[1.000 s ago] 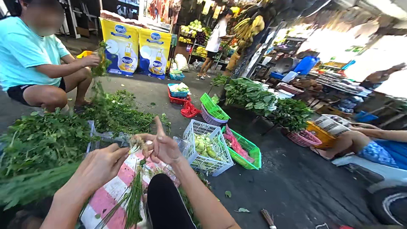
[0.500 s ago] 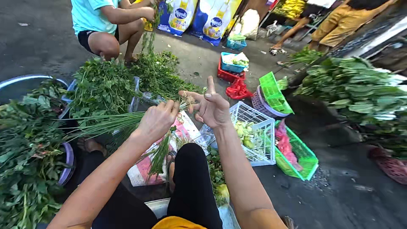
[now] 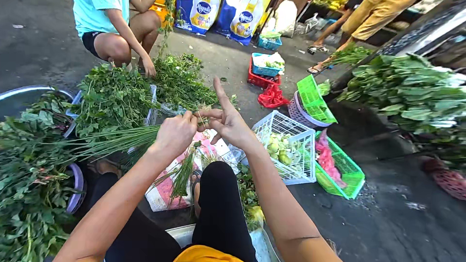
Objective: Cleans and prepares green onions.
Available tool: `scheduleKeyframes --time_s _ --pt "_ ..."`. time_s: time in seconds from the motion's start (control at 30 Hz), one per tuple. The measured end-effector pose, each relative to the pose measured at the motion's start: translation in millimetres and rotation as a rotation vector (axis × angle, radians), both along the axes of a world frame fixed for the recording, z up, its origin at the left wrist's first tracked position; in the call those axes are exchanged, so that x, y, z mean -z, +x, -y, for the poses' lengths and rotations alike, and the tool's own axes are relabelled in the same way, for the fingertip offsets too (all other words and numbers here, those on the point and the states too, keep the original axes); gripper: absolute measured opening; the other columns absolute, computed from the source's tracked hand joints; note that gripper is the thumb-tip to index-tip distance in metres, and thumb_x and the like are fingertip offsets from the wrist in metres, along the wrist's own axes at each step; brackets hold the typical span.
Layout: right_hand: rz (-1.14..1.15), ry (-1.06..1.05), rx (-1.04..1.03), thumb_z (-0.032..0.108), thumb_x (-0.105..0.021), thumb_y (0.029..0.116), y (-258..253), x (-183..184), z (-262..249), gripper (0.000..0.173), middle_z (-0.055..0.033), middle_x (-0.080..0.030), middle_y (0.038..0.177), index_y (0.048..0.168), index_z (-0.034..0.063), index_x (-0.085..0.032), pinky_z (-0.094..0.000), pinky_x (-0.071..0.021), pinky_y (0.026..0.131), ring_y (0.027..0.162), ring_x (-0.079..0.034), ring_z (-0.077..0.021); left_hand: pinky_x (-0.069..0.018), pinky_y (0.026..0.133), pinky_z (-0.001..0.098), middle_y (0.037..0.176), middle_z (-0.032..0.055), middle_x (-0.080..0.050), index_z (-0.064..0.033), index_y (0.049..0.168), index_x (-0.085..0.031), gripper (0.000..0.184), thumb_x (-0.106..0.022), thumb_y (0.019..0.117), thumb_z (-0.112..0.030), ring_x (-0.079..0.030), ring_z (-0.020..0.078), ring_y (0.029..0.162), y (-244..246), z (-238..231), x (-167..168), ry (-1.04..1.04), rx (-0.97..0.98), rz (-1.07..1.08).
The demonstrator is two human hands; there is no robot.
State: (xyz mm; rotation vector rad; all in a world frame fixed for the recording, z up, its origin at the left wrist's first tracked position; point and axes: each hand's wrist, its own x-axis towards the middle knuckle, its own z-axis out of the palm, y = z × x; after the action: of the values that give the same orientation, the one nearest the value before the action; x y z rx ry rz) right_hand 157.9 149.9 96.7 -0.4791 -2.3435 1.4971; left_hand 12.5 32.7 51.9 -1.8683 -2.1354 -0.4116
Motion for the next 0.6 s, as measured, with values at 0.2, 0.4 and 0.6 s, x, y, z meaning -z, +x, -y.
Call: scheduleKeyframes --time_s 0.2,0.4,0.6 --pt "-0.137 -0.440 0.194 -0.007 -0.036 0.0982 -4 5 -7 0.092 -0.0075 -0.073 0.124 0.162 0.0465 0.004 -0.0339 -0.0568 0.043 0.074 -0.076 -0.0250 -0.0536 0.054 0.0413 0.088 0.0139 -0.062 -0.0023 0.108 -0.071 0.018 -0.057 0.1027 -0.013 -0.065 0.0291 0.067 -6 -3 14 0.236 0.057 0.086" --pt "-0.026 0.318 0.193 -0.001 -0.053 0.1018 6 -3 9 0.047 -0.0028 -0.077 0.114 0.146 0.0120 -0.055 -0.0347 -0.0619 0.066 0.087 -0.075 -0.0159 -0.0568 0.069 0.0495 0.096 0.0183 -0.068 0.0007 0.116 -0.072 0.027 -0.055 0.1061 -0.017 -0.069 0.0326 0.079 -10 -6 25 0.329 0.002 0.468" --pt "-0.035 -0.001 0.373 0.049 -0.063 0.0992 2 14 -5 0.059 -0.0076 -0.068 0.112 0.150 0.0232 -0.048 -0.0345 -0.0533 0.045 0.061 -0.064 -0.0192 -0.0478 0.055 0.0263 0.081 0.0031 -0.065 -0.0083 0.121 -0.069 0.032 -0.047 0.1100 -0.030 -0.055 0.0095 0.060 -7 -2 28 0.317 0.193 1.008"
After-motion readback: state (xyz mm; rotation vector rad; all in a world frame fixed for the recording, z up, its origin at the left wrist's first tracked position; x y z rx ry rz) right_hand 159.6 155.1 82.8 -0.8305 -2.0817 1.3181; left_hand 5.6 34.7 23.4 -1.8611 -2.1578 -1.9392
